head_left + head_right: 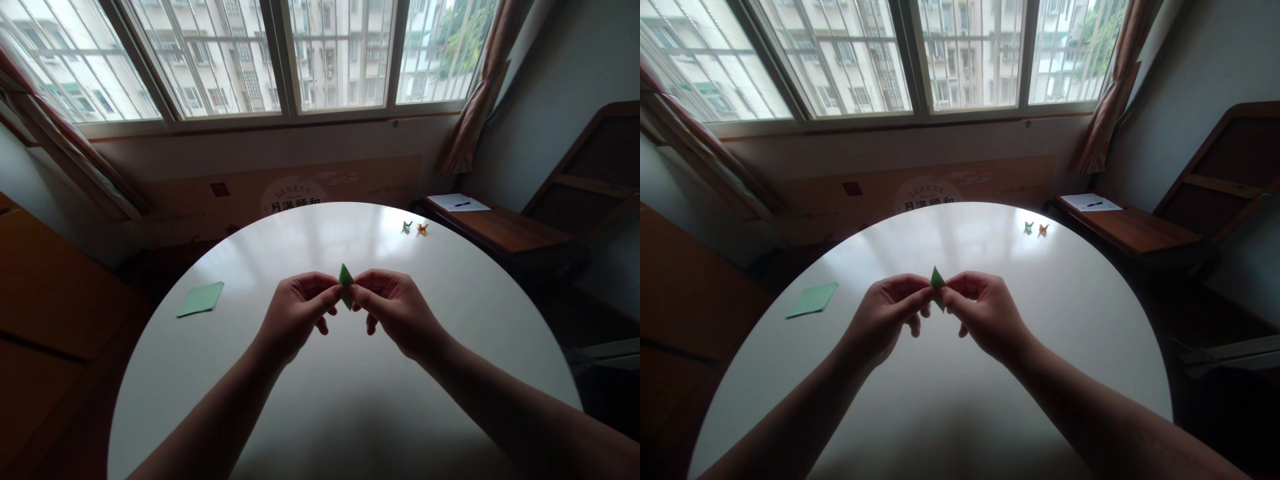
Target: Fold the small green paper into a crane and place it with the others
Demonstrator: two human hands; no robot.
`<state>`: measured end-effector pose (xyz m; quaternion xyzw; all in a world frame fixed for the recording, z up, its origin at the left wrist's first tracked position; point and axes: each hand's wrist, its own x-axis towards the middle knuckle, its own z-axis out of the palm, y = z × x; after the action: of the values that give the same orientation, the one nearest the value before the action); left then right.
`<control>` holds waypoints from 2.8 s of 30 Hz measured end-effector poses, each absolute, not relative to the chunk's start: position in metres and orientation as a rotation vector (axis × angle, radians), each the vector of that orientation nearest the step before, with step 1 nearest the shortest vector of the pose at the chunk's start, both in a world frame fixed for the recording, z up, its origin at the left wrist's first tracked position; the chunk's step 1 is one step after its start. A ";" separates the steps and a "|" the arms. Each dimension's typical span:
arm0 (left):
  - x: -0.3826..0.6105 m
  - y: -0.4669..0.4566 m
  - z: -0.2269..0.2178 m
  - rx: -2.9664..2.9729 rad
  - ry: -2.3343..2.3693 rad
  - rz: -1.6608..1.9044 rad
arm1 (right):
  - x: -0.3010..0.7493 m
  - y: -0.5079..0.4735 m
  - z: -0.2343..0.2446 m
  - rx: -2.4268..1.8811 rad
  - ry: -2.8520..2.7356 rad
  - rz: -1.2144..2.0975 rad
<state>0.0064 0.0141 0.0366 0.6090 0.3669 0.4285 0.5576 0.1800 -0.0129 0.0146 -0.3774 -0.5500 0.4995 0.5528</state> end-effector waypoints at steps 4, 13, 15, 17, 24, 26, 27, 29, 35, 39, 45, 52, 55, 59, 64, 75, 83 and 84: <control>0.006 0.015 0.037 1.368 0.878 0.992 | 0.181 -0.012 0.015 -0.867 -1.277 1.285; 0.006 0.015 0.038 1.352 0.916 0.983 | 0.181 -0.010 0.014 -0.891 -1.255 1.313; 0.006 0.015 0.039 1.357 0.930 0.989 | 0.180 -0.010 0.013 -0.896 -1.267 1.291; 0.005 0.015 0.039 1.362 0.936 0.992 | 0.180 -0.010 0.013 -0.904 -1.281 1.270; 0.005 0.013 0.040 1.412 0.933 0.993 | 0.180 -0.011 0.012 -0.901 -1.299 1.273; 0.006 0.012 0.039 1.454 0.924 1.002 | 0.180 -0.011 0.013 -0.908 -1.284 1.273; 0.006 0.012 0.039 1.478 0.921 1.009 | 0.180 -0.011 0.013 -0.914 -1.276 1.263; 0.007 0.012 0.038 1.537 0.926 1.003 | 0.180 -0.011 0.014 -0.921 -1.261 1.231; 0.007 0.009 0.037 1.647 0.951 0.936 | 0.176 -0.011 0.011 -0.905 -1.227 1.188; 0.009 0.008 0.037 1.691 0.966 0.959 | 0.173 -0.012 0.009 -0.910 -1.211 1.201; 0.009 0.009 0.034 1.727 0.943 0.930 | 0.173 -0.012 0.010 -0.949 -1.148 1.234; 0.005 0.012 0.036 1.635 0.955 1.017 | 0.175 -0.013 0.012 -0.977 -1.178 1.222; 0.004 0.013 0.035 1.651 0.968 1.024 | 0.174 -0.013 0.010 -0.995 -1.265 1.203; 0.005 0.014 0.032 1.651 0.984 1.011 | 0.174 -0.013 0.010 -1.001 -1.407 1.175; 0.007 0.015 0.033 1.541 0.953 0.991 | 0.174 -0.010 0.010 -0.970 -1.331 1.210; 0.006 0.011 0.033 1.695 0.975 0.888 | 0.176 -0.009 0.012 -0.977 -1.196 1.230; 0.006 0.012 0.035 1.663 0.954 0.869 | 0.176 -0.009 0.013 -0.965 -1.185 1.280; 0.006 0.013 0.035 1.646 0.948 0.865 | 0.176 -0.010 0.013 -0.961 -1.181 1.291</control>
<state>0.0059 0.0127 0.0350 0.6815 0.3924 0.3581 0.5032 0.1759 -0.0096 0.0132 -0.4046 -0.4972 0.5435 0.5420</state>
